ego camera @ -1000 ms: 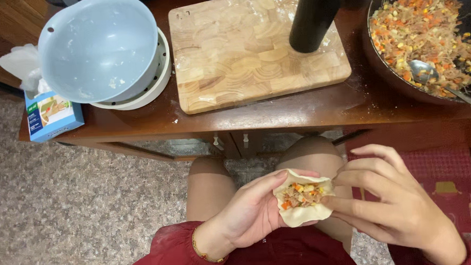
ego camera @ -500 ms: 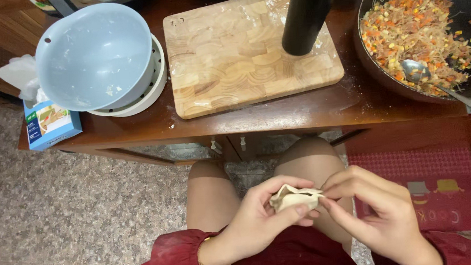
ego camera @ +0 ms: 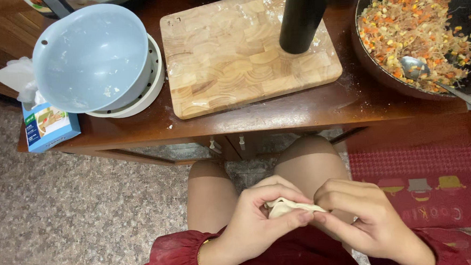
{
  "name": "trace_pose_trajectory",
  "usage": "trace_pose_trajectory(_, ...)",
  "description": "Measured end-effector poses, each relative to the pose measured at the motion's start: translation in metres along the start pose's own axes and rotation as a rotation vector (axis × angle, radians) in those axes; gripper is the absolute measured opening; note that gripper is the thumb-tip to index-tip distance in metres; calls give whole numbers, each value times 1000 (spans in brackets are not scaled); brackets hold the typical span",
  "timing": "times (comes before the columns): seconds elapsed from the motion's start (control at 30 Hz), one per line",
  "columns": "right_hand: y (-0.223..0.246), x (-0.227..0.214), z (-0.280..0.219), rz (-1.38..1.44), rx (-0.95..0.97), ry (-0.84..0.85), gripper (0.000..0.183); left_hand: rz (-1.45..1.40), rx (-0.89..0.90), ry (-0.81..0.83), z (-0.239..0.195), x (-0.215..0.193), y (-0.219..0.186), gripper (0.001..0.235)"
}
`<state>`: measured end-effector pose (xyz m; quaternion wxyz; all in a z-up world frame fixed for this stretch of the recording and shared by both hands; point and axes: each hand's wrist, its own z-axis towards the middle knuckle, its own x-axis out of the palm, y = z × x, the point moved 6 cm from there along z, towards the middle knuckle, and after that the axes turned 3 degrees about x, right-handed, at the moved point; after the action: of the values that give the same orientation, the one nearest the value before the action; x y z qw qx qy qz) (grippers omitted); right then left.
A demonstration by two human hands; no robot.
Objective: The person rolls out a piece of dough on a wooden board using a black roller, then holds the flattened dough in one hand and adds a spoonful of filling from a pan before folding and sealing the dumpling.
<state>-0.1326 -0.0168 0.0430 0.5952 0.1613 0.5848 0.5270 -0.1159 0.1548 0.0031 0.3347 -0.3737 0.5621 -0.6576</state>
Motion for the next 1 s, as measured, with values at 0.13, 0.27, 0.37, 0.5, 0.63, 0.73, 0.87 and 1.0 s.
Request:
trace_pose_trajectory(0.13,3,1,-1,76,-45,6,24,33,30,-21,-3,-1,4,10)
trace_pose_trajectory(0.27,2,5,-2,107,-94,-73,22,88,70,-31,-4,0,5,9)
trace_pose_trajectory(0.37,-4,5,-4,119,-111,-65,28,87,40,-32,-2,-2,5,7)
trace_pose_trajectory(0.5,-16,5,-4,47,-16,59,40,137,43,48,2,3,1,10)
trace_pose_trajectory(0.63,-8,2,-1,82,-49,59,32,-127,-154,-4,-5,4,11,26)
trace_pose_trajectory(0.73,-12,2,-5,82,-61,14,30,-19,-43,-27,-3,-2,3,8)
trace_pose_trajectory(0.87,-30,17,-19,100,34,-28,37,130,70,-35,-1,-1,-2,6)
trace_pose_trajectory(1.0,-38,23,-29,58,156,-147,27,190,135,-78,2,-2,-3,4)
